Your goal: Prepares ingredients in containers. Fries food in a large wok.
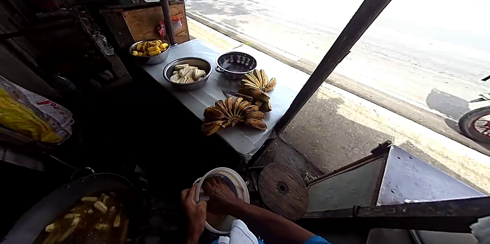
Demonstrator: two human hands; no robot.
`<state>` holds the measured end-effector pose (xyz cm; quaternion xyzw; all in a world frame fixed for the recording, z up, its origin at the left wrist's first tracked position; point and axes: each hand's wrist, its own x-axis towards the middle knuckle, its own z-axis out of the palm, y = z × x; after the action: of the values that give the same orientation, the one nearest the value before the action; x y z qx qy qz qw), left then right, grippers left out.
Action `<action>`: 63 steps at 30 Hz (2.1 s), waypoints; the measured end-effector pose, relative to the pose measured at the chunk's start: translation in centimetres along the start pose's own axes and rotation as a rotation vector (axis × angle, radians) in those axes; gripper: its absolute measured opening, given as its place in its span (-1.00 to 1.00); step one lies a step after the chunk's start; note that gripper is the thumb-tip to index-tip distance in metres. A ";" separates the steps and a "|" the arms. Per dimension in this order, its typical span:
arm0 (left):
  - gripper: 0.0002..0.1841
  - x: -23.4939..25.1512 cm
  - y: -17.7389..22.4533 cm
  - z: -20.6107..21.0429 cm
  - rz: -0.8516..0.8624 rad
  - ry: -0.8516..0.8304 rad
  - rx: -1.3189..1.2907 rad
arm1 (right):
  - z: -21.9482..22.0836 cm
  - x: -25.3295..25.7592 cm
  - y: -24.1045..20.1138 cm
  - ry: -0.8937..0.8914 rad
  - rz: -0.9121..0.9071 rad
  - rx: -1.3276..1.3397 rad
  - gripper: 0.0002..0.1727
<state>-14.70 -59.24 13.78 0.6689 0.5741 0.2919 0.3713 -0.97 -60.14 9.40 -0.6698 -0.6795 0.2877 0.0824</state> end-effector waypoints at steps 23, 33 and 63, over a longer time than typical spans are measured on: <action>-0.41 -0.2 -2.2 -2.4 -0.082 0.064 -0.032 | 0.3 0.6 -3.2 0.126 0.163 -0.311 -0.40; -0.49 1.5 -2.9 -4.0 -0.106 0.130 -0.050 | -1.0 1.7 -5.3 -0.119 -0.026 -0.075 -0.24; -0.46 6.9 2.2 -1.0 -0.523 0.551 -0.096 | -9.1 15.0 -2.0 -0.305 -0.565 -0.474 -0.34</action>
<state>-13.16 -52.38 15.92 0.3781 0.7894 0.3826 0.2960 0.50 -43.14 13.74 -0.4068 -0.8889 0.1851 -0.1004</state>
